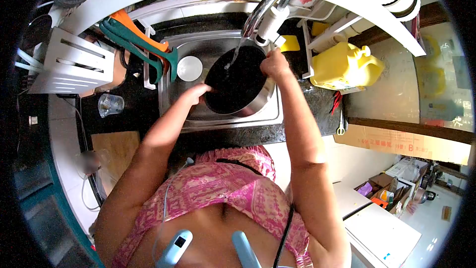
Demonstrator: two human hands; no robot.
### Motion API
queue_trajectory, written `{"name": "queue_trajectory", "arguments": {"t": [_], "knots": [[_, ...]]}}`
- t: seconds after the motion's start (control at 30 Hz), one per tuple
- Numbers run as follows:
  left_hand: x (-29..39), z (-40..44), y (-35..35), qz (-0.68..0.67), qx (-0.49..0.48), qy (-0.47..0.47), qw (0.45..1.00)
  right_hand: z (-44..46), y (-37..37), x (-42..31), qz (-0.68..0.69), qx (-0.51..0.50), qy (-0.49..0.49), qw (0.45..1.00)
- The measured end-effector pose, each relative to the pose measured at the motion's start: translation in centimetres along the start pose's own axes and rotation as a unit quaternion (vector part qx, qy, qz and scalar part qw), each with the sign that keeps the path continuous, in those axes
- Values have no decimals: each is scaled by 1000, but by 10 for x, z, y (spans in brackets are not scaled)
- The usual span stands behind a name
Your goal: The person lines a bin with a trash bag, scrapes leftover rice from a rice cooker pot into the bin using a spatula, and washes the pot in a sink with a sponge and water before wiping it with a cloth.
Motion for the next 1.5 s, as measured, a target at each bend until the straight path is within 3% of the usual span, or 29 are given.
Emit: {"name": "queue_trajectory", "arguments": {"t": [0.03,0.1,0.17,0.3,0.37,0.4,0.47,0.5,0.57,0.63,0.67,0.7,0.77,0.83,0.87,0.9,0.97,1.03,1.07,1.1,1.17,1.2,1.23,1.27,1.3,1.33,1.37,1.43,1.5], "knots": [[-3,-8,1,0,0,-4,1000,-12,-3,-5,48,-88,81,992],[-12,-27,27,-153,-143,-65,976,1,13,32,102,-187,136,968],[9,-58,39,-177,-186,-41,966,-7,26,52,306,-245,173,904],[9,-93,44,-168,-169,-216,947,-22,34,79,347,-237,225,879],[25,-121,49,-135,-202,-199,949,-28,41,79,393,-213,216,868],[25,-127,50,-138,-197,-200,950,-19,34,71,222,-166,76,958],[21,-132,39,-137,-107,-189,967,-39,14,16,-84,-9,-138,987],[21,-138,43,-138,-102,-190,967,-56,11,-20,-195,61,-228,952],[40,-141,38,-80,-24,-55,995,-72,55,-55,-284,-30,-397,872],[39,-136,38,-80,-5,-31,996,-97,103,-56,-255,-152,-533,792],[49,-144,34,-47,54,6,997,-92,122,-46,-171,-149,-550,804],[60,-151,27,-13,114,45,992,-89,130,-52,-169,-145,-552,804],[59,-143,21,6,106,54,993,-50,150,-31,-422,-134,-276,853],[65,-155,19,-5,149,59,987,-79,162,-22,-403,-359,-130,832],[65,-156,20,-4,151,59,987,-96,172,-17,-380,-383,-109,835],[66,-156,19,-3,162,74,984,-124,189,-36,-357,-447,-281,771],[59,-147,15,-2,173,88,981,-140,154,-109,-176,-428,-282,841],[46,-128,3,111,207,103,966,-90,170,-105,-118,-391,-270,872],[42,-128,1,109,210,79,968,-59,168,-95,-137,-270,-248,920],[41,-128,-1,108,211,78,968,-54,171,-78,-340,-281,-298,846],[50,-129,-2,89,192,156,965,-81,158,-61,-400,-441,-224,771],[43,-127,-3,80,199,113,970,-104,192,-38,-493,-525,-341,604],[48,-129,0,80,199,114,970,-110,195,-40,-494,-524,-341,604],[49,-131,1,90,203,91,971,-116,195,-65,-271,-509,-333,746],[51,-137,6,98,205,65,972,-111,182,-82,-30,-458,-300,836],[63,-148,17,29,173,81,981,-91,185,-89,6,-455,-340,823],[61,-146,17,26,172,80,981,-53,175,-79,-90,-294,-325,894],[62,-144,14,-7,146,84,986,-58,148,-61,-381,-336,-172,844],[64,-143,16,-20,131,88,987,-72,171,-40,-360,-371,-211,830]]}}
Point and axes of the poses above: each hand's wrist, its own z-axis towards the middle knuckle, its own y-axis out of the palm, x = y × z, the point moved 8 cm from there along z, towards the middle knuckle, and after that the axes turned 7 degrees about z, right-handed, at the moved point
